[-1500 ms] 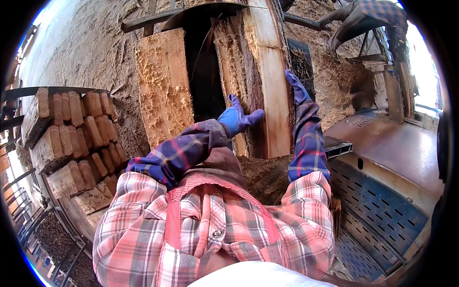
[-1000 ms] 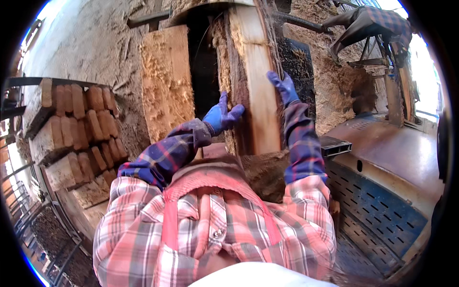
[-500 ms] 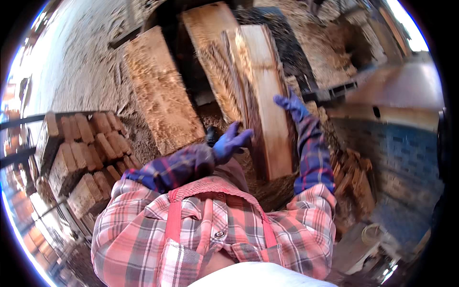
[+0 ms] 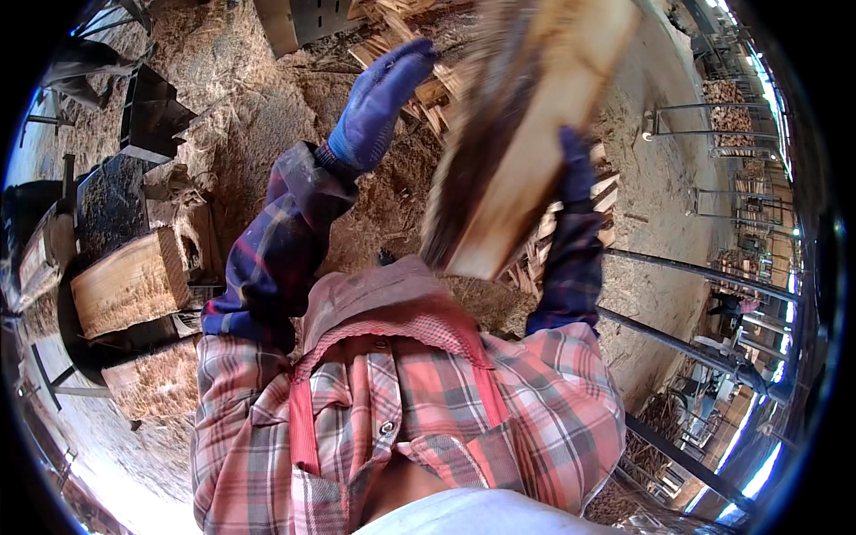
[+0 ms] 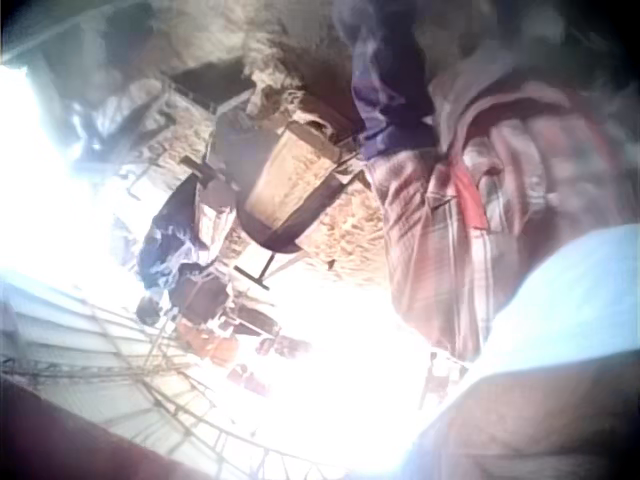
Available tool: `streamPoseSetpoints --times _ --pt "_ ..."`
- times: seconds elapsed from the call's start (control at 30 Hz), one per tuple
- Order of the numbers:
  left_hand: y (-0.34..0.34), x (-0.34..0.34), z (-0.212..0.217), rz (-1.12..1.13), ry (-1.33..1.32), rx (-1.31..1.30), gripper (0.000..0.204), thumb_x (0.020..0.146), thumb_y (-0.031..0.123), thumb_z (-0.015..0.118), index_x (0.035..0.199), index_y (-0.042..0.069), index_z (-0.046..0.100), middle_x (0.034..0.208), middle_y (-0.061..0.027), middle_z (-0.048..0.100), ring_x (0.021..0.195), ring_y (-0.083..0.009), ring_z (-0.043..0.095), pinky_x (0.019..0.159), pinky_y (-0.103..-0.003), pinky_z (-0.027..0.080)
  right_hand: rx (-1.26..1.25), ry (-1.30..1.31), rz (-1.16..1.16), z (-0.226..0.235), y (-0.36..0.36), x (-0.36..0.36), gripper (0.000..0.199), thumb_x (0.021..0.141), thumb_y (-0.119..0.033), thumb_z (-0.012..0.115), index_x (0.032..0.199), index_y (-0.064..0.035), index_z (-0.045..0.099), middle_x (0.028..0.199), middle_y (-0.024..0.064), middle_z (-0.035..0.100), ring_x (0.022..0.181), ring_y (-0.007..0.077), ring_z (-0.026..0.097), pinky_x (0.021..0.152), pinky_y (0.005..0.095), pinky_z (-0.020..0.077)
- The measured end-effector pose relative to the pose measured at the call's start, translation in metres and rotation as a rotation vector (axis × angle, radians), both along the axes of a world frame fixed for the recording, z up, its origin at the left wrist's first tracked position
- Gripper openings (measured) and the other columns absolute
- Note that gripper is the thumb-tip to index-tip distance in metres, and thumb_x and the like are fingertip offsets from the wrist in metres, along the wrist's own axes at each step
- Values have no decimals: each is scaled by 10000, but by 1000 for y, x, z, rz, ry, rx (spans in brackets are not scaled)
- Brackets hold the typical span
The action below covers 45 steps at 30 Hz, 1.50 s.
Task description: The person repeatedly picks up cut lumber pieces from a saw table and stacks them into a growing pile on the floor. The person wears gloves and a plaid shirt while moving wood in a workshop environment.
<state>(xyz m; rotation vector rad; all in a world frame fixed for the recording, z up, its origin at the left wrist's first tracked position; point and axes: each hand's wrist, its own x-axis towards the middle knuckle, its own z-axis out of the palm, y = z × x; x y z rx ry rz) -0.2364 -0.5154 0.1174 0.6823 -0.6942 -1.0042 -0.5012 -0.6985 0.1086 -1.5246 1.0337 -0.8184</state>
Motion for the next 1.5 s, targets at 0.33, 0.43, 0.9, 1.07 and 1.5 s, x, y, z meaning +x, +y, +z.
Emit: streamPoseSetpoints --times 0.33,0.43,0.9,1.07,1.5 --pt "418 121 -170 1934 -412 1015 489 768 159 685 1140 -81 477 1082 -170 557 996 -200 532 838 -297 442 -90 199 364 -184 106 153 368 823 -327 583 1085 -86 489 957 55 520 830 173 519 695 307 455" --pt "451 143 -142 1744 47 751 421 738 154 709 1055 -51 522 982 -153 593 877 -221 579 760 -318 471 914 128 750 -242 306 333 438 807 -499 531 1045 -131 536 873 15 539 791 138 512 703 306 431" --pt "568 92 -69 1340 401 571 334 741 123 641 1021 -33 549 1030 -130 582 842 -196 613 739 -336 520 911 179 1657 -137 510 434 572 797 -401 602 1205 -24 468 1094 86 552 999 189 532 878 336 432" --pt "589 19 -89 2029 349 965 287 779 93 621 1032 -8 529 915 -37 567 787 -122 538 751 -238 454 729 90 2121 -120 577 446 442 763 -296 658 1112 -41 569 1077 87 560 995 188 528 886 312 410" --pt "422 346 -97 1653 -236 1394 1088 578 581 688 1331 -43 210 1359 -258 228 1285 -378 197 1071 -400 154 312 306 1790 -182 433 836 483 832 -364 598 1163 -16 542 1104 60 564 1015 153 519 890 241 395"
